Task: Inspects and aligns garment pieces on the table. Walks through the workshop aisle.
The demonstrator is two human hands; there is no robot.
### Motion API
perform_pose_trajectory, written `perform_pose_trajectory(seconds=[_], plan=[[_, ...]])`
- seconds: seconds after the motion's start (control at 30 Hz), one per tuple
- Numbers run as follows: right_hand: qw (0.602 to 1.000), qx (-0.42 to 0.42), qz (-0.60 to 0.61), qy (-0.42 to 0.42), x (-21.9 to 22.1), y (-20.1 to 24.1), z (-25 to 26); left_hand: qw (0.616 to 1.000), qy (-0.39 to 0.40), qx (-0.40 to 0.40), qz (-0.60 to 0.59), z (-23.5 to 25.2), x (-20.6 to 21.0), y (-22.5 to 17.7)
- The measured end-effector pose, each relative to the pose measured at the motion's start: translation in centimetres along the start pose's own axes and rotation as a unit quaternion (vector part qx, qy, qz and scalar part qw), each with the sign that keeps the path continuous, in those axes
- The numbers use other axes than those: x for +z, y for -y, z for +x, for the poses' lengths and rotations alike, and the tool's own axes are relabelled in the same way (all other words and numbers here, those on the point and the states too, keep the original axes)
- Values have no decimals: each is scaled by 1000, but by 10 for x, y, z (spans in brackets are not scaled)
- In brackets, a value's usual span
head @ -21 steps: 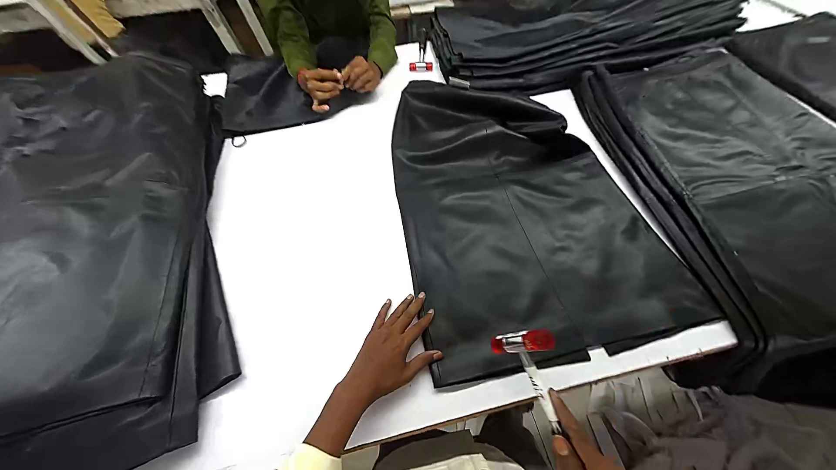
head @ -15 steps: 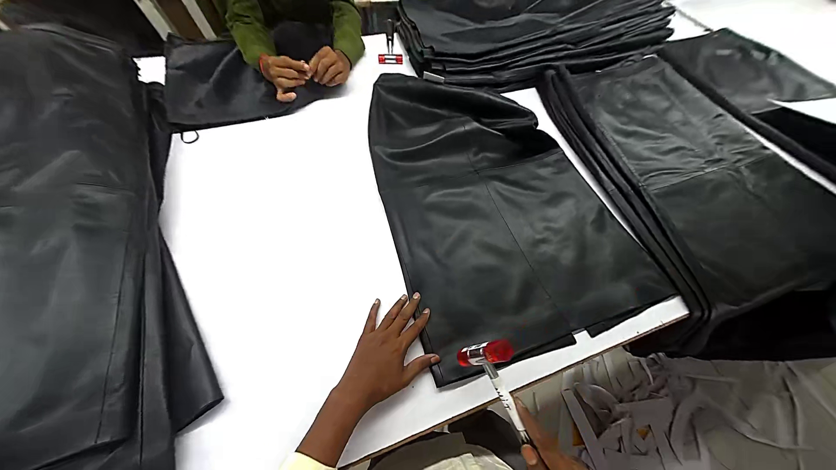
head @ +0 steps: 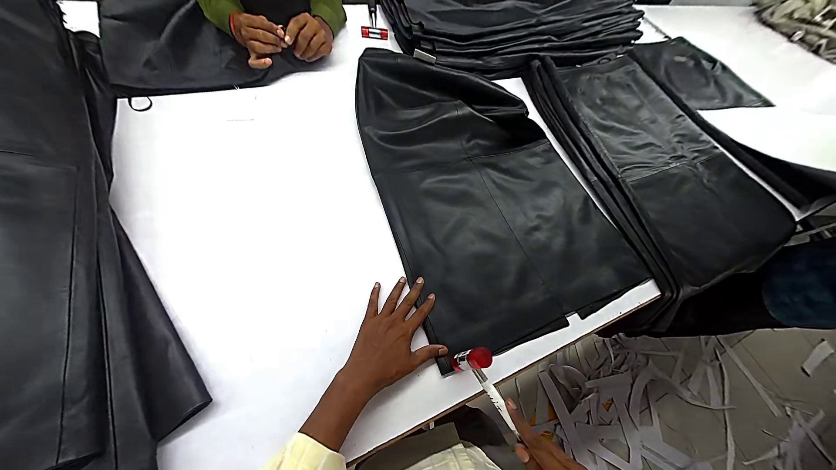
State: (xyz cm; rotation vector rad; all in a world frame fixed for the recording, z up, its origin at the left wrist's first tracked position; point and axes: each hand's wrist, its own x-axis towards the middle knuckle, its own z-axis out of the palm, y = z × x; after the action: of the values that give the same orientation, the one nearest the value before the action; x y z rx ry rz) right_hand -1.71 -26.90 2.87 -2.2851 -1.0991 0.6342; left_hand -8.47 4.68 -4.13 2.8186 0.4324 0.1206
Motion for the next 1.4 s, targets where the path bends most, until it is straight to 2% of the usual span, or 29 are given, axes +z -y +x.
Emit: perform_pose_trajectory(seconds=[0.13,0.17,0.23,0.3,0.43,0.57,0.7,0.83,0.93,1.07,1.2,1.33,1.4], plan=[[994,-61,30,-88,-4,17,-3,1000,2,5,-4,-2,1,0],[995,-60,5,-85,-1,15,-4,1000,5,7,-2,-2,1,0],[998,-19,-58,-25,7,10,-2,1000,5,11,9,0,0,1],[998,-5,-69,-4,5,11,-2,1000,7,11,12,0,-1,0],[991,-64,-39,-112,6,21,-8,1000,3,13,1,-3,1,1],[997,-7,-82,-12,12,12,-5,1000,0,15,9,-2,0,0],[993,-61,-41,-89,9,19,-8,1000,-4,13,-4,-3,1,0],[996,-12,-85,-6,10,16,-3,1000,3,13,2,-1,1,0],[995,-49,-54,-66,7,21,-5,1000,4,11,-11,-2,1,0],[996,-7,-94,0,11,15,-3,1000,-1,16,-5,-1,1,1],[994,-63,-55,-76,6,18,-6,1000,0,14,-10,-4,2,0],[997,-10,-81,-8,11,9,-4,1000,3,16,4,-2,2,1],[995,-44,-64,-57,7,12,-2,1000,-10,19,0,-1,3,2]])
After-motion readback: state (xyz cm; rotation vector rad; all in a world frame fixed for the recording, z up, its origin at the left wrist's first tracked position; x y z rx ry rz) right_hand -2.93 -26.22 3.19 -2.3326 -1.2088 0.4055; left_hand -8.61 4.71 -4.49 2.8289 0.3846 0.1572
